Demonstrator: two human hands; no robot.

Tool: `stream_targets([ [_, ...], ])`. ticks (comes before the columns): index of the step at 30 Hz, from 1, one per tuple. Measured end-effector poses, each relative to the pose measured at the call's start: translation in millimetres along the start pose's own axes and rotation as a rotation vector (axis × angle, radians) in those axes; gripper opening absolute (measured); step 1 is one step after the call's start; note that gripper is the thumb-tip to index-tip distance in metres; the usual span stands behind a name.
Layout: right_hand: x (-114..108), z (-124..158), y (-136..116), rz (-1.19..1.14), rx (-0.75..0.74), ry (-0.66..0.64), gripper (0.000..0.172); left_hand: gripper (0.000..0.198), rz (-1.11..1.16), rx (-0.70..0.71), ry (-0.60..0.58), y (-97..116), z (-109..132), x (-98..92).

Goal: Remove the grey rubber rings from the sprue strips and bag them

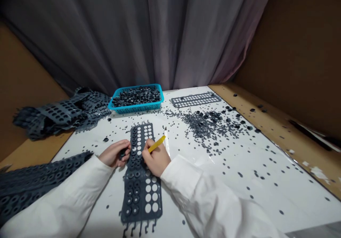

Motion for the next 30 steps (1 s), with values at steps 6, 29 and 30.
stream_targets([
  [6,0,1,-10,0.105,0.004,-0.003,0.016,0.017,-0.803,0.373,0.091,16,8,-0.7],
  [29,-2,-1,-11,0.122,0.001,0.048,0.019,0.018,-1.203,0.838,0.233,34,34,10.9],
  [30,-2,-1,-11,0.111,-0.003,0.045,0.019,0.016,-1.093,0.818,0.334,39,36,3.0],
])
Point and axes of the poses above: each hand's wrist, its own z-axis away from the middle knuckle, its own x-axis out of the palm, y = z × x, the point moved 4 cm from there along -z, towards the middle knuckle, and after that the axes turned 6 degrees about x, right-handed, at the moved point
